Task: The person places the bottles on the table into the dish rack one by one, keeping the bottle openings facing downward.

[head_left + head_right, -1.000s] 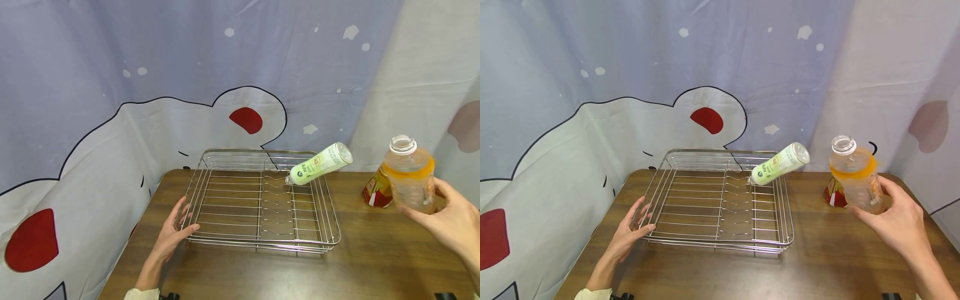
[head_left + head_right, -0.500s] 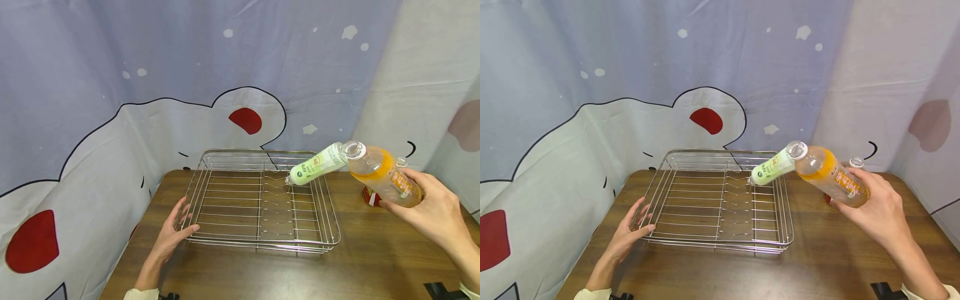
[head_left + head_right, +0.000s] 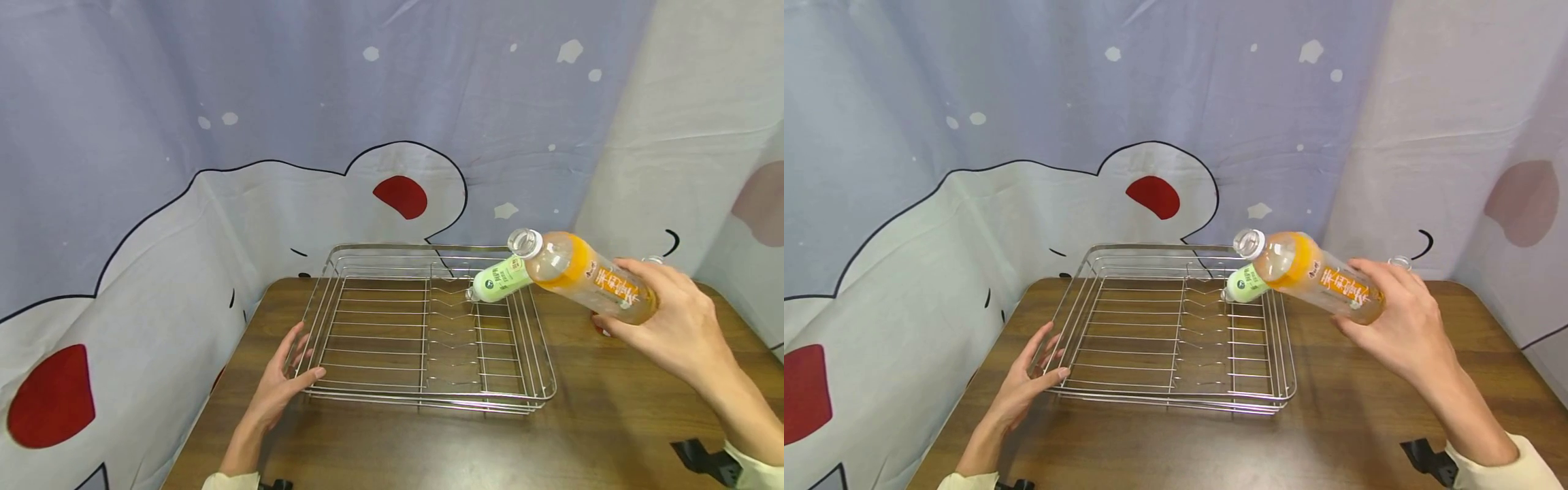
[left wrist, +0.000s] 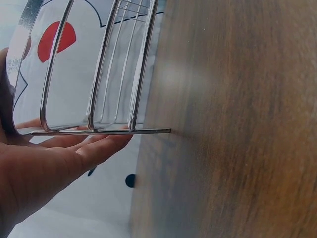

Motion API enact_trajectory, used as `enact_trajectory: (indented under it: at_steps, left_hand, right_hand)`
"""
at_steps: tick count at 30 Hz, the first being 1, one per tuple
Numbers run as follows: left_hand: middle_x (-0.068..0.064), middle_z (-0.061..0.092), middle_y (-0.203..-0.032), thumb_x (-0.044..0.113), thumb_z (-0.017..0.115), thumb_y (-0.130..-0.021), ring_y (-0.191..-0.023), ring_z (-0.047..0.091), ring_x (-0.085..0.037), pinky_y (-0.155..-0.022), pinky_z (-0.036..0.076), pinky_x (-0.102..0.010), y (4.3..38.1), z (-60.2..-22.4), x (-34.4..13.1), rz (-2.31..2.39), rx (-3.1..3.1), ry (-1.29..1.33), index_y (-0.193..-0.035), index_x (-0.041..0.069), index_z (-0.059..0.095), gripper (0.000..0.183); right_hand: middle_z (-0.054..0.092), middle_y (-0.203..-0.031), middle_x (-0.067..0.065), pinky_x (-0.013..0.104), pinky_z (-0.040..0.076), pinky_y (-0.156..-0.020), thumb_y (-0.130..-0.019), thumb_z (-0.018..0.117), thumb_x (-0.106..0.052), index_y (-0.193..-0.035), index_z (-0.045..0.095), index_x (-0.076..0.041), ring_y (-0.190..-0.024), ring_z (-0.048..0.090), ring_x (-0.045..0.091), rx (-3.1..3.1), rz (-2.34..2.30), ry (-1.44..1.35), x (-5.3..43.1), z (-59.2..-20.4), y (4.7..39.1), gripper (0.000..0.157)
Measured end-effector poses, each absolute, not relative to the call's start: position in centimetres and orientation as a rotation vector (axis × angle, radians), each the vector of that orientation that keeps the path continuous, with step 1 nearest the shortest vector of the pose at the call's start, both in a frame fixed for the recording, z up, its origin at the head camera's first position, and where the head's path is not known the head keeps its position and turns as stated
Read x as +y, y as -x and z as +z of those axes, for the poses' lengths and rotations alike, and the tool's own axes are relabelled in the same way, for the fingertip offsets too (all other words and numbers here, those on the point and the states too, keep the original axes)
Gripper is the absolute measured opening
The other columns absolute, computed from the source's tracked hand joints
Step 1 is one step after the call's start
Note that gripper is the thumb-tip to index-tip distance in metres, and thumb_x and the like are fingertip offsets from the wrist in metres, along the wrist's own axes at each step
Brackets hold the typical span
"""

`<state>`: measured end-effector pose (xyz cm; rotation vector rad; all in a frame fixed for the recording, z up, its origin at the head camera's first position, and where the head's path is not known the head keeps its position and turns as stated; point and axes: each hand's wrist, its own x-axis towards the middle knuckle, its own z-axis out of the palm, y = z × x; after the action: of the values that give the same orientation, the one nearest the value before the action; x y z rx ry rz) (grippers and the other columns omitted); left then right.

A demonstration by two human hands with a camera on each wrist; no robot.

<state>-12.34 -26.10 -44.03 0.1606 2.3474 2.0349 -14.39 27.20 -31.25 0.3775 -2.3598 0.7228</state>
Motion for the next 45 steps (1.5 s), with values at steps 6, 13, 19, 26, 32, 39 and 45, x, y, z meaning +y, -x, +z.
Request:
enact_trajectory:
  at_steps: [6, 13, 19, 26, 32, 39, 45]
  left_hand:
    - [-0.022, 0.015, -0.16, 0.005, 0.07, -0.089, -0.142, 0.022, -0.048, -0.108, 0.022, -0.068, 12.3, -44.0, -26.1, 2.039, 2.347, -0.159, -0.159, 0.018, 0.014, 0.091]
    - [-0.022, 0.016, -0.16, 0.006, 0.07, -0.089, -0.143, 0.019, -0.047, -0.109, 0.02, -0.068, 12.3, -43.8, -26.1, 2.019, 2.374, -0.165, -0.159, 0.018, 0.016, 0.09]
    - [-0.012, 0.017, -0.162, 0.014, 0.076, -0.086, -0.148, 0.009, -0.037, -0.112, 0.012, -0.066, 12.4, -43.0, -26.0, 1.881, 2.579, -0.153, -0.158, 0.02, 0.021, 0.091]
    - [-0.01, 0.024, -0.16, 0.016, 0.084, -0.078, -0.147, 0.016, -0.034, -0.112, 0.018, -0.064, 12.7, -41.0, -24.9, 1.723, 2.909, -0.227, -0.156, 0.019, 0.029, 0.095]
    - [-0.014, 0.03, -0.158, 0.017, 0.089, -0.069, -0.146, 0.015, -0.037, -0.11, 0.016, -0.068, 13.0, -38.8, -23.3, 1.535, 3.202, -0.419, -0.153, 0.012, 0.035, 0.1]
    - [-0.008, 0.031, -0.158, 0.012, 0.09, -0.068, -0.146, 0.022, -0.029, -0.11, 0.022, -0.064, 13.6, -36.9, -21.3, 1.6, 3.156, -0.642, -0.154, 0.013, 0.034, 0.103]
    - [-0.011, 0.034, -0.156, 0.01, 0.09, -0.069, -0.145, 0.026, -0.031, -0.111, 0.024, -0.061, 14.1, -36.6, -19.7, 1.64, 3.121, -0.784, -0.153, 0.007, 0.034, 0.101]
  right_hand:
    - [0.064, -0.105, 0.019, 0.057, 0.04, -0.082, -0.05, 0.087, -0.007, -0.12, 0.064, -0.004, -0.096, 0.053, 0.042, -2.323, 0.683, -0.489, 26.3, -31.1, 15.1, 0.074]
    - [0.063, -0.107, 0.021, 0.058, 0.039, -0.089, -0.048, 0.087, -0.002, -0.12, 0.063, -0.003, -0.098, 0.055, 0.043, -2.325, 0.634, -0.576, 25.3, -31.0, 15.7, 0.075]
    - [0.062, -0.107, 0.024, 0.053, 0.04, -0.076, -0.048, 0.085, -0.003, -0.119, 0.063, -0.002, -0.093, 0.054, 0.044, -2.305, 0.564, -0.638, 24.5, -30.8, 16.1, 0.074]
    - [0.062, -0.108, 0.024, 0.057, 0.042, -0.079, -0.049, 0.084, -0.002, -0.119, 0.063, -0.003, -0.097, 0.052, 0.046, -2.302, 0.563, -0.658, 23.5, -30.8, 16.2, 0.073]
    - [0.061, -0.107, 0.024, 0.058, 0.042, -0.082, -0.049, 0.085, -0.002, -0.12, 0.062, -0.002, -0.097, 0.051, 0.047, -2.302, 0.544, -0.68, 23.0, -31.0, 16.2, 0.074]
    - [0.061, -0.106, 0.024, 0.057, 0.042, -0.084, -0.05, 0.085, -0.001, -0.119, 0.062, -0.002, -0.098, 0.051, 0.047, -2.282, 0.524, -0.719, 22.8, -31.0, 16.1, 0.073]
    - [0.061, -0.106, 0.024, 0.057, 0.043, -0.085, -0.051, 0.084, -0.002, -0.118, 0.062, -0.002, -0.098, 0.051, 0.047, -2.265, 0.501, -0.74, 22.5, -31.0, 16.1, 0.071]
